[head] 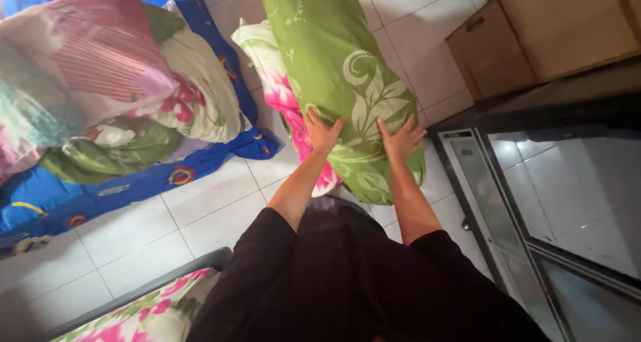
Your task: The person sweeps a floral-patterned mattress with a broom, then picks up and places several pillows and a bolster onto the mattress. The person arranges the items on the bed surface.
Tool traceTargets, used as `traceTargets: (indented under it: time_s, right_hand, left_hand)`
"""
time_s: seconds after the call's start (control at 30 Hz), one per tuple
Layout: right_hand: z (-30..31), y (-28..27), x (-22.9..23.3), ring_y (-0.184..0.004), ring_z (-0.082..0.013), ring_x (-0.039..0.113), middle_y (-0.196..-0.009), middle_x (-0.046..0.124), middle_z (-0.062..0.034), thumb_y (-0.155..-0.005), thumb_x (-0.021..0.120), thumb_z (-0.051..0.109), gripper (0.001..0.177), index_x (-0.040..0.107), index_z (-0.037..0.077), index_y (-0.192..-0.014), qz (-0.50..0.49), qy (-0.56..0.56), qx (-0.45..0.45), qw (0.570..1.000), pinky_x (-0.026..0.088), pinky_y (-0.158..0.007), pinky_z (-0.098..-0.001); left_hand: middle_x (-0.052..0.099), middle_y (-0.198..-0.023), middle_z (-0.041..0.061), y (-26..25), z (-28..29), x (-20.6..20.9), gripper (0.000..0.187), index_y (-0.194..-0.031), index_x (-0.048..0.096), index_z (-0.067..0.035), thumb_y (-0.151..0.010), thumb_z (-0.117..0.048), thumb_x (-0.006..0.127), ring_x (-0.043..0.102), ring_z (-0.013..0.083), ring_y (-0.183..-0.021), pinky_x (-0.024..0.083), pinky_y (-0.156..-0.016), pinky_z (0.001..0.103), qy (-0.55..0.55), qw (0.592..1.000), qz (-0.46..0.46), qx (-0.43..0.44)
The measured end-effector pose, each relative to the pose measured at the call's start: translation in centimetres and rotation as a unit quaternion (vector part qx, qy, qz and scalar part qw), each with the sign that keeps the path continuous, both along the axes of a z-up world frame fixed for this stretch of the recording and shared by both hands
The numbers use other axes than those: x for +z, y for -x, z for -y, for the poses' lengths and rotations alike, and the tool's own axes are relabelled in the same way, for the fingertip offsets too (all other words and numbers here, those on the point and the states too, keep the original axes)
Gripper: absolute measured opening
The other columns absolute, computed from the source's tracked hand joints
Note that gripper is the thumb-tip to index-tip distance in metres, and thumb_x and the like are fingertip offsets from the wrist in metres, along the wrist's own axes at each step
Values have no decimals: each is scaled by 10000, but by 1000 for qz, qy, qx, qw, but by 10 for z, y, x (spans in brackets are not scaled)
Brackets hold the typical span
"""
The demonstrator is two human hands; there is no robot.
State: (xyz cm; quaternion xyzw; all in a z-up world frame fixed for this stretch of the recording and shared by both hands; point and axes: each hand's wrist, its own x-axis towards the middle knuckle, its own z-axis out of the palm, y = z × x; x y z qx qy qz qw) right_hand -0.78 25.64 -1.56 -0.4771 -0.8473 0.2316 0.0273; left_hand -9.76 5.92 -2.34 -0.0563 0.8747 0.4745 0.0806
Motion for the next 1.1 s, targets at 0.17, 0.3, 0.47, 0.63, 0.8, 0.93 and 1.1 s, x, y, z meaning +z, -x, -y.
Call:
traceTargets:
  time_s: [0.17,0.3,0.47,0.63,0.8,0.93,1.1]
  right_hand:
    - [-4,12,-18,-1370,-468,411,-1479,498,-236,-669,784,775,1184,401,67,-1537,-103,59,38,992,275,-1119,-670]
    - [3,14,-17,-1133,-386,637,-1211,705,-175,-610,851,678,918,647,23,-1219,-59,9,26,998,370,-990,-636]
    - [21,25,-1,-949,-404,689,-980,737,-194,-720,826,739,805,696,14,-1043,-86,-32,-5,996,536,-905,-486]
    - [61,51,34,-951,-445,663,-1036,727,-247,-721,878,636,808,689,-34,-1133,-212,-31,-18,977,498,-869,-514]
    - [132,79,83,-1057,-405,638,-1171,667,-268,-794,900,453,697,671,-48,-1220,-330,58,-9,942,484,-934,-473]
    - [204,101,122,-1052,-311,673,-1190,709,-194,-864,855,335,630,604,-66,-1280,-438,159,70,882,518,-958,-428]
    - [330,127,168,-999,-231,663,-1126,726,-133,-917,827,243,456,626,-51,-1202,-472,265,173,823,539,-930,-382]
  left_hand:
    - [265,-1539,358,20,-28,-9,1472,-1568,39,70,-604,-583,940,318,484,-1429,330,-1161,513,22,993,102,60]
    - [457,-1435,300,30,-30,-21,1442,-1560,41,50,-561,-439,959,487,421,-1326,411,-1103,454,-34,980,167,106]
    - [743,-1194,188,45,-19,-15,870,-1378,537,-46,-612,-251,896,710,331,-1104,530,-963,405,-113,981,119,107]
    - [756,-1130,170,72,3,54,652,-1233,627,-40,-653,-224,859,727,313,-1062,546,-938,393,-150,976,32,152]
    - [777,-1040,165,91,70,152,560,-1180,667,-30,-654,-181,788,761,305,-985,577,-905,383,-175,968,-65,170]
    - [772,-1055,170,85,149,217,577,-1221,683,-46,-664,-158,780,735,314,-1015,551,-896,388,-156,956,-120,218]
    - [777,-1061,162,61,284,266,514,-1208,663,-22,-716,-120,771,759,291,-1008,560,-918,370,-211,894,-279,280]
